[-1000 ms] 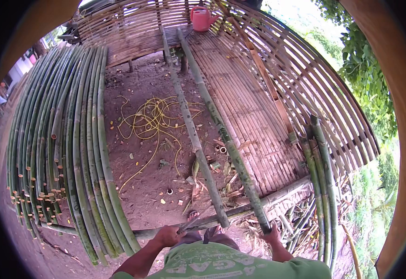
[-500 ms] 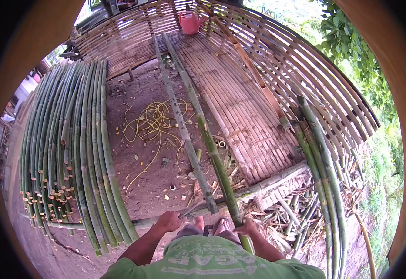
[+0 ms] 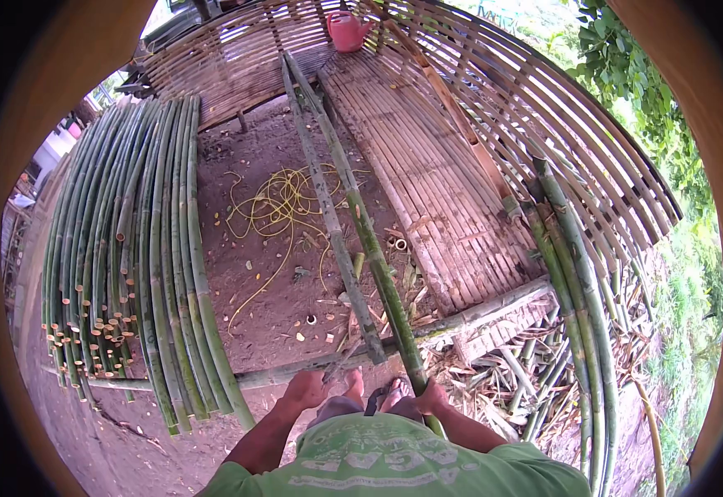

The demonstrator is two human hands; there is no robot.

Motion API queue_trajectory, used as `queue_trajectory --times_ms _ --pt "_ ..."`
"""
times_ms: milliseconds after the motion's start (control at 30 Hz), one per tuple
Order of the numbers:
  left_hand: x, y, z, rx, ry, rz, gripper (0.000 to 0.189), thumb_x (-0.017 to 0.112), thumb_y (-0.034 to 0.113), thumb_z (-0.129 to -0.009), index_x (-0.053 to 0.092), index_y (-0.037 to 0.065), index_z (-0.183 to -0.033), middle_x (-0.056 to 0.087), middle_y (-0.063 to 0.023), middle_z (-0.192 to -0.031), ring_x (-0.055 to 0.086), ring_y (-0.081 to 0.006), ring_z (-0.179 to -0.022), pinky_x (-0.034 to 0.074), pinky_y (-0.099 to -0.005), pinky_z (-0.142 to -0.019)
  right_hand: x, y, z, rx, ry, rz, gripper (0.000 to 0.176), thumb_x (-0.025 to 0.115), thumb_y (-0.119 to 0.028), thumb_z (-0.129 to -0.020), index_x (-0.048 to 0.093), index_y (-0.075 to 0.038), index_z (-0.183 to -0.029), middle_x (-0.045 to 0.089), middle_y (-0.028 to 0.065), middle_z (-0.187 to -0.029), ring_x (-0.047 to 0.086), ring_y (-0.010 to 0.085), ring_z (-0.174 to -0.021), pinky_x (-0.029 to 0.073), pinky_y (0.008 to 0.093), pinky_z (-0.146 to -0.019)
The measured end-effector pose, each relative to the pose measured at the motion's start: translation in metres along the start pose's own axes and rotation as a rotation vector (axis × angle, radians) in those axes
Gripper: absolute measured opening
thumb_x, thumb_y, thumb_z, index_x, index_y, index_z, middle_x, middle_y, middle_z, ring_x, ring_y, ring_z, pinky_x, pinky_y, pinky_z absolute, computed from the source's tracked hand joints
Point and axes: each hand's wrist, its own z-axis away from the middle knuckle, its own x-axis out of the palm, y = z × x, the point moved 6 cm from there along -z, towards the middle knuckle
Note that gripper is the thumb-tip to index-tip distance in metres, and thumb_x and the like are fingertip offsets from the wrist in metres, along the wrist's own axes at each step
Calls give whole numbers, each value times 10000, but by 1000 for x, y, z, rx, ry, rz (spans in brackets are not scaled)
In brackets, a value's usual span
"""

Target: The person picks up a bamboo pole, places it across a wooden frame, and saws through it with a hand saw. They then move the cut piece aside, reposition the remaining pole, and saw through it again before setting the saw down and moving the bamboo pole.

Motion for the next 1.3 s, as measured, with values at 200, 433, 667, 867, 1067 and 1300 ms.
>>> queue_trajectory --times_ms 200,433,667,867,1067,1300 --pt "4 13 1 68 108 8 360 620 360 -839 634 2 -810 617 -268 -775 600 -447 -754 473 -497 -652 -15 -25 -26 -87 19 -8 810 830 -395 -571 477 54 -1145 623 250 -1031 625 355 -984 513 404 -841" --pt "-22 33 -16 57 59 -26 385 610 393 -841 625 10 -800 620 -258 -770 596 -457 -746 474 -504 -643 -19 -17 -33 -181 145 -74 929 821 -360 -585 341 -8 -1298 599 264 -1097 595 373 -1056 484 431 -904" --pt "-40 18 -33 104 -154 -236 343 621 352 -844 615 10 -873 626 -252 -764 615 -432 -763 486 -510 -668 -12 -16 -30 34 87 13 579 729 -299 -651 541 -51 -1139 650 195 -1012 634 339 -987 512 433 -839" --pt "-135 -32 23 155 -186 -86 339 654 311 -845 558 -4 -766 581 -200 -622 575 -384 -576 423 -448 -525 -11 -34 -13 139 126 -21 521 711 -276 -690 556 -78 -1146 642 162 -1077 622 319 -1037 506 416 -869" --pt "-149 -65 34 210 -204 280 281 636 227 -861 502 21 -725 419 -103 -500 404 -162 -445 323 -342 -449 -6 -33 -12 255 155 -44 496 677 -180 -662 609 -105 -1147 649 148 -1102 628 303 -1045 514 402 -880" --pt "-31 4 -20 444 -214 342 251 566 235 -929 571 17 -804 514 -130 -557 505 -212 -471 377 -370 -463 -19 -55 18 204 424 -61 462 698 -198 -659 550 -97 -1085 650 139 -1063 634 297 -1008 511 403 -846"
